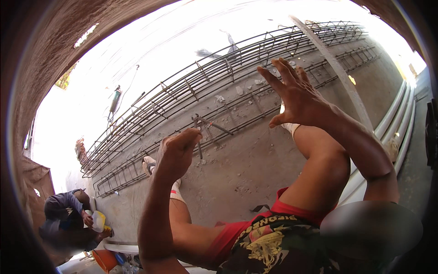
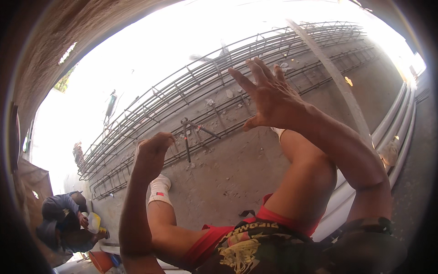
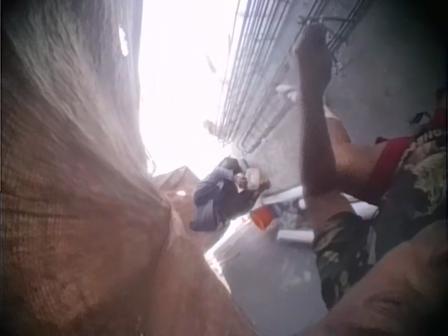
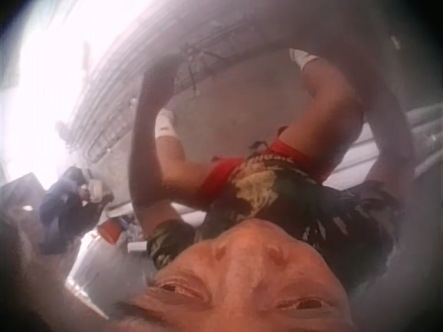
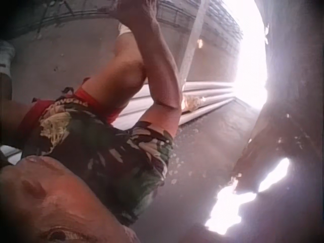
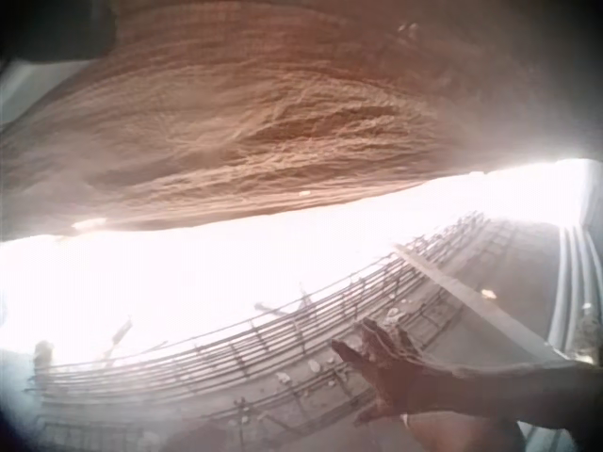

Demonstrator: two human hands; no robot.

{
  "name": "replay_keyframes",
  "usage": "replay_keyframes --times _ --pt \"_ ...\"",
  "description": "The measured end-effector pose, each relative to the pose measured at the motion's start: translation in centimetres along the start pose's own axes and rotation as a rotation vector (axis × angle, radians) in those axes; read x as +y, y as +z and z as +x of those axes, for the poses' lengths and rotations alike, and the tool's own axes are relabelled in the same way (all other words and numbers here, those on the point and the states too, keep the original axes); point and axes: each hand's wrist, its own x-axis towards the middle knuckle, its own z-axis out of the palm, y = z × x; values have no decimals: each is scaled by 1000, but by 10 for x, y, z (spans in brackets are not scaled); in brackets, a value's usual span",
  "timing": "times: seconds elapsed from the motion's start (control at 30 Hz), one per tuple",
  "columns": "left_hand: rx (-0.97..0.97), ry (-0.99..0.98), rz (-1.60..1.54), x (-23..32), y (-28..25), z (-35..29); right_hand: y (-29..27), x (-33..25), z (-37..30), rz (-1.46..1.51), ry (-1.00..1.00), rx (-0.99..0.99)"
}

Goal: The person ties steel rebar bars together using wire and pliers to form a ladder-like rebar cage. They repeatedly wrap wire around intersections and twist it tight with pliers, working along the length of the structure.

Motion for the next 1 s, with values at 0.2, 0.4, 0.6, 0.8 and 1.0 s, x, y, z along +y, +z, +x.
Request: replay_keyframes --times 0.2,0.4,0.6,0.8,1.0 --pt "-101 113 -88 33 25 30 -10 -26 7 27 -208 226" --pt "34 -40 -157 32 11 31 -28 -29 -3 789 -33 -212" --pt "5 -260 -66 19 11 41 -47 8 5 236 34 298" --pt "92 -223 131 -35 20 23 -77 -9 17 576 -91 -264" --pt "18 196 9 4 56 17 20 99 68 144 28 169"
